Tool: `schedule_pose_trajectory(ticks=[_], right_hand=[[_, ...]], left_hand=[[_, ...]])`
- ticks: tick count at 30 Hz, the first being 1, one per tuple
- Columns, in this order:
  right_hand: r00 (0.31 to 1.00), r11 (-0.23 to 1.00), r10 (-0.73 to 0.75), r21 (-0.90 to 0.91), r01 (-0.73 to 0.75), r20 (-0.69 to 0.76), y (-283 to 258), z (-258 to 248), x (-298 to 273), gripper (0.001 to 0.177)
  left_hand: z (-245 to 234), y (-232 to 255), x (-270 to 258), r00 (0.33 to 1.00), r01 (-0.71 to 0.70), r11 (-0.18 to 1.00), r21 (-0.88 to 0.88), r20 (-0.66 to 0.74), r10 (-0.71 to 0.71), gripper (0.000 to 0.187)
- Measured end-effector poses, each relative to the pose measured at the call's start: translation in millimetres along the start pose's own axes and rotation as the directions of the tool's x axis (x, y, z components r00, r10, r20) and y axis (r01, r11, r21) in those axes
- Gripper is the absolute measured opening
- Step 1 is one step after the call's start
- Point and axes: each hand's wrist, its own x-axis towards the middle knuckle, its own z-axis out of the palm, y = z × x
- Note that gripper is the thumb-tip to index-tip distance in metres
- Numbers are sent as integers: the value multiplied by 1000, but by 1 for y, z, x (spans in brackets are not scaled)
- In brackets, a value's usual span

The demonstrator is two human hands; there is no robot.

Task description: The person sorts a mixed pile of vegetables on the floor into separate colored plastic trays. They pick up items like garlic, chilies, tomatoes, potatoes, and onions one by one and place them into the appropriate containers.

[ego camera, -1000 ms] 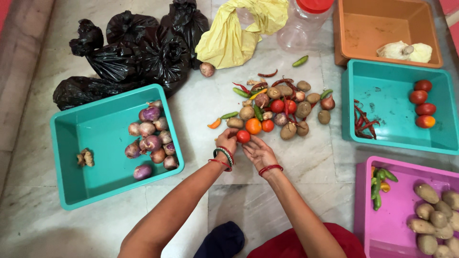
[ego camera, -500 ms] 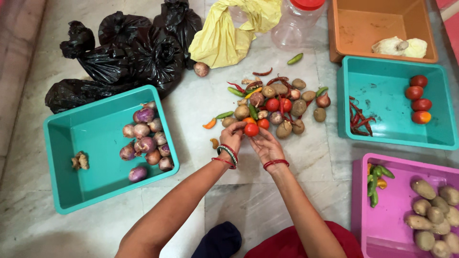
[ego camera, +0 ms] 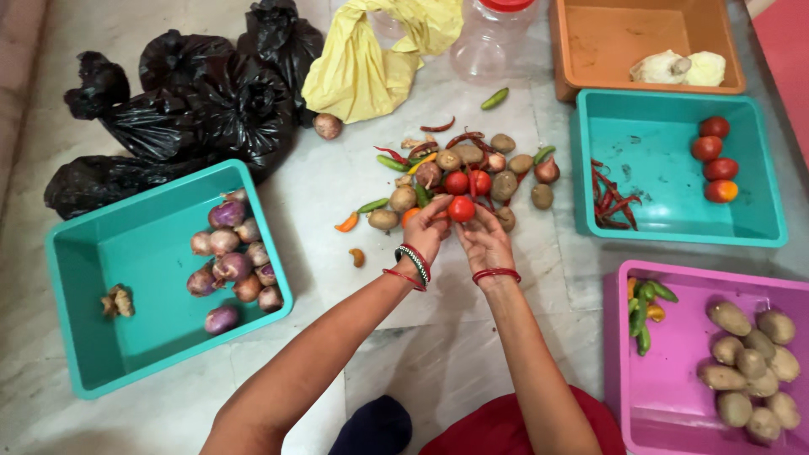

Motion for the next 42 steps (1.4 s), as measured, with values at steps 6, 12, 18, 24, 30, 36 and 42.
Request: schedule_pose_trajectory(ticks=[6, 12, 18, 24, 30, 36, 42], right_hand=[[995, 995, -101, 23, 101, -23, -30, -9, 6, 58], [974, 981, -190, 15, 193, -120, -59, -27, 11, 58], [920, 951, -301, -4, 310, -252, -82, -61, 17, 46], [842, 914, -371, 5, 405, -391, -108, -113, 19, 45], [798, 904, -348, 48, 424, -492, -148, -159, 19, 43], [801, 884, -396, 48, 465, -449, -181, -192, 25, 37], [741, 904, -379, -49, 425, -555, -237, -209, 51, 46]], left_hand=[[40, 0, 11, 999, -29, 993, 112, 18, 27, 58], [84, -9, 24, 983, -155, 979, 130, 119, 140, 60], [129, -32, 37, 981, 18, 998, 55, 190, -28, 61], [180, -80, 50, 917, -197, 971, 132, 375, 135, 63], [226, -121, 56, 918, -1, 997, -81, 394, 33, 57], [260, -117, 62, 873, 118, 993, -1, 476, -103, 68], [286, -115, 80, 813, 311, 947, 78, 494, -308, 84]])
